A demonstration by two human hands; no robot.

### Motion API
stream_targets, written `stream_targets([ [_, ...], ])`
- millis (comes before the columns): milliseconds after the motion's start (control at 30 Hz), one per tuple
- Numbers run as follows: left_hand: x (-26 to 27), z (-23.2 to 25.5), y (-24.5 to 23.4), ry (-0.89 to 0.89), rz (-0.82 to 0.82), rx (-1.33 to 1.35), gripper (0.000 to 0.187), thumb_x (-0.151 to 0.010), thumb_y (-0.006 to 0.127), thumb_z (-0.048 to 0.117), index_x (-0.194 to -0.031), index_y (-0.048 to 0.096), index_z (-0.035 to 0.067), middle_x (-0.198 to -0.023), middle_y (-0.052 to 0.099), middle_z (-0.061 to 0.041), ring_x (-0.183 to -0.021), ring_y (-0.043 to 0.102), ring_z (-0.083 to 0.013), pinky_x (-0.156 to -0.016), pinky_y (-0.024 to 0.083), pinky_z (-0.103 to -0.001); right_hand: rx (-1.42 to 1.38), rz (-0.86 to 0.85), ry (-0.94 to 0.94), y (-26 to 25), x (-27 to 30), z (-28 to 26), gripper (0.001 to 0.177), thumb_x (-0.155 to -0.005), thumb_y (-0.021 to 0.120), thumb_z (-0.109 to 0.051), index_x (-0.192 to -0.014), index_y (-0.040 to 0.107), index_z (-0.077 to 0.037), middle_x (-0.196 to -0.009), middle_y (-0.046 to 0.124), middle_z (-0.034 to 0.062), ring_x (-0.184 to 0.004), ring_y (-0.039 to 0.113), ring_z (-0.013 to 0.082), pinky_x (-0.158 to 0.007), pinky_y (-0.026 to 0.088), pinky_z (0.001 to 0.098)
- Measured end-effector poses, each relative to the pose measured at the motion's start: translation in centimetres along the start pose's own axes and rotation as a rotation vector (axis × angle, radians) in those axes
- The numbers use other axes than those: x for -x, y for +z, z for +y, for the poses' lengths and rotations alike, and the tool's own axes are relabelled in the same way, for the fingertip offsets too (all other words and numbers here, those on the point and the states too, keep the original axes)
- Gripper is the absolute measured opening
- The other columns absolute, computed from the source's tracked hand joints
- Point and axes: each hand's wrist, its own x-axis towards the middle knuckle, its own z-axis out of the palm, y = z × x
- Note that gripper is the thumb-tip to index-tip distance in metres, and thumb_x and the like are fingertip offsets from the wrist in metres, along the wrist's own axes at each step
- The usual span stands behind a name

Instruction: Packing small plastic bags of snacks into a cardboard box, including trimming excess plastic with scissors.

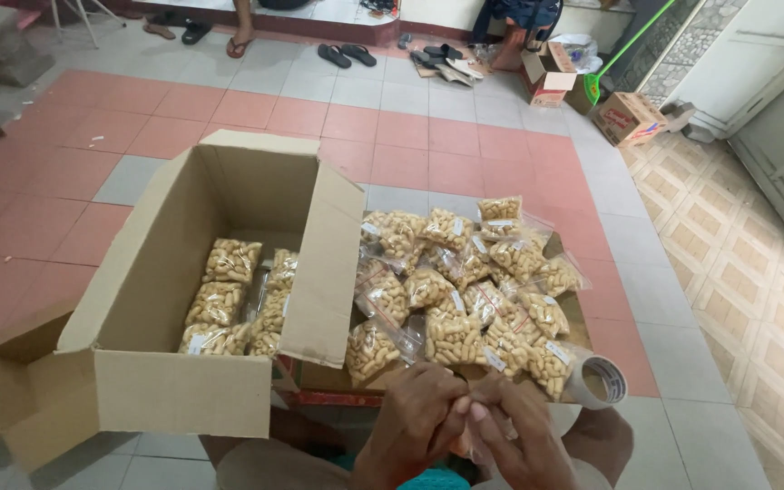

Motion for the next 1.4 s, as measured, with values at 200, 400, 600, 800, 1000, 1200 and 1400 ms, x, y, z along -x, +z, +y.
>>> stream_targets([
  [200, 0.1, 0.9, -0.5, -0.004, 0.198, 0.042, 0.030, -0.111, 0.046, 0.028, -0.091, 0.058, 0.009, -0.080, 0.058, -0.011, -0.077, 0.055, -0.0301, -0.065, 0.045, -0.044, -0.162, -0.058, -0.044, 0.0, -0.6, -2.2, 0.017, -0.103, 0.059, -0.025, -0.094, 0.062, -0.011, -0.084, 0.064, 0.0063, -0.072, 0.061, 0.0231, -0.068, 0.048, 0.0356],
  [400, -0.2, 1.7, -0.5, -0.035, 0.301, 0.133, 0.035, -0.110, 0.048, 0.030, -0.083, 0.058, 0.009, -0.072, 0.056, -0.006, -0.070, 0.052, -0.0244, -0.061, 0.041, -0.040, -0.122, -0.108, -0.085, -1.3, -1.1, -4.6, 0.019, -0.103, 0.061, -0.028, -0.092, 0.060, -0.012, -0.082, 0.062, 0.0023, -0.069, 0.059, 0.0172, -0.069, 0.047, 0.0303],
  [600, -0.8, 0.7, -2.3, -0.177, -0.147, 0.142, 0.067, -0.106, 0.042, 0.066, -0.096, 0.066, 0.004, -0.088, 0.064, -0.014, -0.090, 0.063, -0.0307, -0.072, 0.049, -0.044, -0.112, -0.240, 0.019, -2.7, -1.8, -4.7, 0.033, -0.102, 0.057, -0.042, -0.109, 0.077, -0.017, -0.094, 0.079, -0.0012, -0.080, 0.074, 0.0159, -0.070, 0.050, 0.0314],
  [800, -0.5, -0.2, -2.0, -0.068, -0.212, 0.102, 0.039, -0.115, 0.043, 0.035, -0.093, 0.061, 0.009, -0.087, 0.057, -0.008, -0.073, 0.053, -0.0253, -0.068, 0.037, -0.039, -0.082, -0.315, 0.064, -2.4, -1.4, -2.2, 0.022, -0.104, 0.060, -0.037, -0.097, 0.068, -0.017, -0.083, 0.060, -0.0025, -0.073, 0.055, 0.0125, -0.066, 0.042, 0.0305],
  [1000, -0.4, -0.1, -1.4, 0.009, 0.013, -0.050, 0.031, -0.111, 0.056, 0.031, -0.092, 0.068, 0.009, -0.085, 0.063, -0.007, -0.074, 0.058, -0.0253, -0.075, 0.040, -0.042, -0.251, -0.251, 0.131, -1.4, -1.4, -2.7, 0.023, -0.104, 0.064, -0.030, -0.088, 0.066, -0.014, -0.072, 0.051, -0.0019, -0.058, 0.045, 0.0105, -0.057, 0.035, 0.0308],
  [1200, -0.6, 0.4, -0.3, 0.050, 0.282, -0.116, 0.039, -0.109, 0.052, 0.033, -0.079, 0.063, 0.011, -0.074, 0.065, -0.003, -0.066, 0.056, -0.0218, -0.068, 0.035, -0.038, -0.151, -0.122, 0.044, -0.1, -0.9, -3.1, 0.025, -0.103, 0.061, -0.032, -0.087, 0.068, -0.014, -0.071, 0.057, 0.0003, -0.058, 0.051, 0.0140, -0.057, 0.039, 0.0313],
  [1400, 0.4, 0.0, 0.1, 0.025, 0.350, -0.163, 0.039, -0.110, 0.046, 0.029, -0.078, 0.059, 0.011, -0.076, 0.063, -0.005, -0.064, 0.056, -0.0210, -0.073, 0.040, -0.037, -0.282, -0.055, -0.086, 1.3, -1.0, -3.8, 0.030, -0.106, 0.058, -0.027, -0.081, 0.059, -0.009, -0.070, 0.051, 0.0041, -0.058, 0.048, 0.0199, -0.057, 0.038, 0.0327],
])
